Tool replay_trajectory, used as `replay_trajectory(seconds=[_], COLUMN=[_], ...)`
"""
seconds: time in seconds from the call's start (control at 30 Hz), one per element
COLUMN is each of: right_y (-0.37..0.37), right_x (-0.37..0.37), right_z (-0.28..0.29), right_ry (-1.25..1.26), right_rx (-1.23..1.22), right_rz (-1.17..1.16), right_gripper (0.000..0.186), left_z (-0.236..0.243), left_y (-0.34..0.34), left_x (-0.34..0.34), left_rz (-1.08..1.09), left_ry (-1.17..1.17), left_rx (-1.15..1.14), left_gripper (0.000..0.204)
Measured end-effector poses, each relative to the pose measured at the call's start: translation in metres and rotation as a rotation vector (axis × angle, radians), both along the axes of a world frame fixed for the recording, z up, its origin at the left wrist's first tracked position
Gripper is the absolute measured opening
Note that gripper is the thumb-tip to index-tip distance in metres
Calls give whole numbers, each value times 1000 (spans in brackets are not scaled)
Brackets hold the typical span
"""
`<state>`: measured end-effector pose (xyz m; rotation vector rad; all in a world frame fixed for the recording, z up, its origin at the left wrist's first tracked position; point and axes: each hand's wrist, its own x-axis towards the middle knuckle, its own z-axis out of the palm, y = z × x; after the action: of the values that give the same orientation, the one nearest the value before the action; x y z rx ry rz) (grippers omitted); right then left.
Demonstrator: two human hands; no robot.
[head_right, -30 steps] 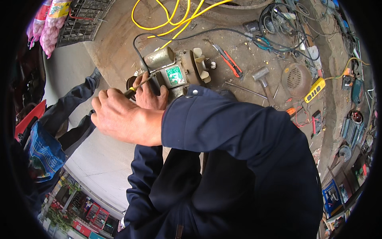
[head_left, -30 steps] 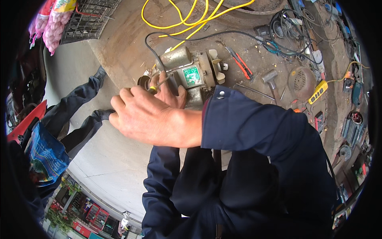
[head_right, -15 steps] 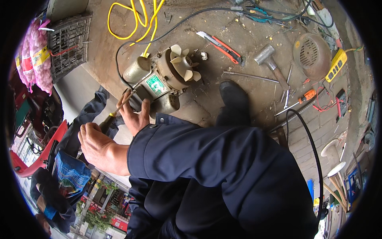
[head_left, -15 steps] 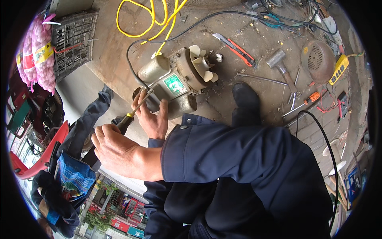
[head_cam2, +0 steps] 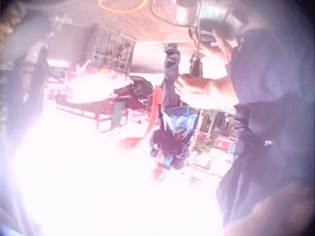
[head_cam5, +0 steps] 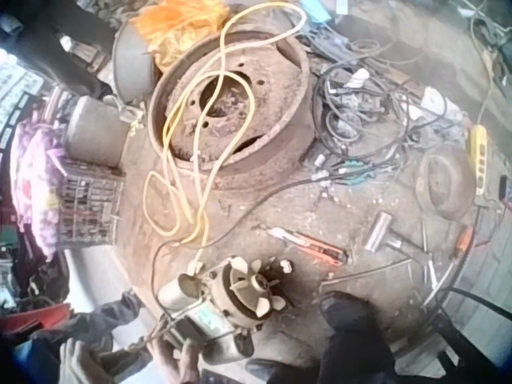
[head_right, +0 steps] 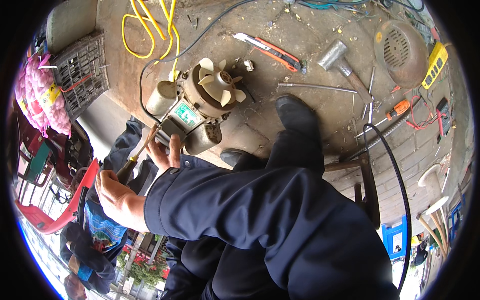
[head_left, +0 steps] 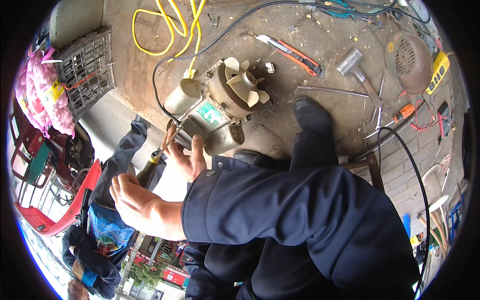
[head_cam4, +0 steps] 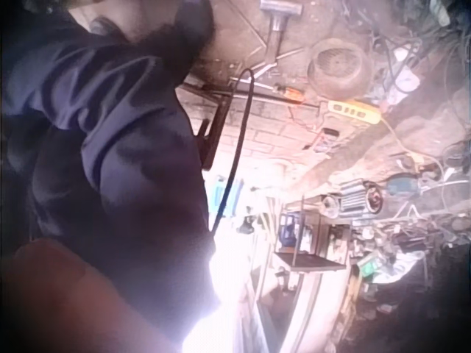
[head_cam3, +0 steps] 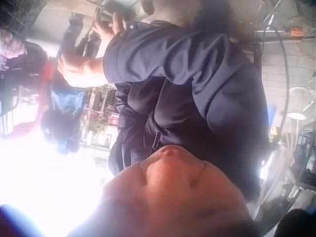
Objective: The person works on an electric motor placed on the floor, using a screwdriver to adjust internal components and wires. They then place a metal cover over the motor and secure it with screws, completing the assembly.
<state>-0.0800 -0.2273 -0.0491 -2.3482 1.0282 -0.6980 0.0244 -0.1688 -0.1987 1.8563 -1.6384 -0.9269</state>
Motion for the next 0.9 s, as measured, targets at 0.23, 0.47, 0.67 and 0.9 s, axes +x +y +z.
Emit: replay_trajectory(seconds=[0.23,0.47,0.67,0.9], right_y=[-3,-7,-9,-3], right_x=[1,2,-3,-1], right_z=[-2,-2,-3,-4], right_ry=[-7,-32,-13,21], right_rx=[-1,39,29,-17], right_rz=[-9,2,5,91], right_gripper=[37,37,38,38], left_z=[-2,-3,-6,-11], left_y=[-5,-4,-2,-1], left_x=[2,-2,9,11], left_rz=[-82,-48,-103,-130], left_ry=[-176,-158,-276,-485], left_rx=[-62,-57,-95,-146], left_gripper=[70,70,72,75])
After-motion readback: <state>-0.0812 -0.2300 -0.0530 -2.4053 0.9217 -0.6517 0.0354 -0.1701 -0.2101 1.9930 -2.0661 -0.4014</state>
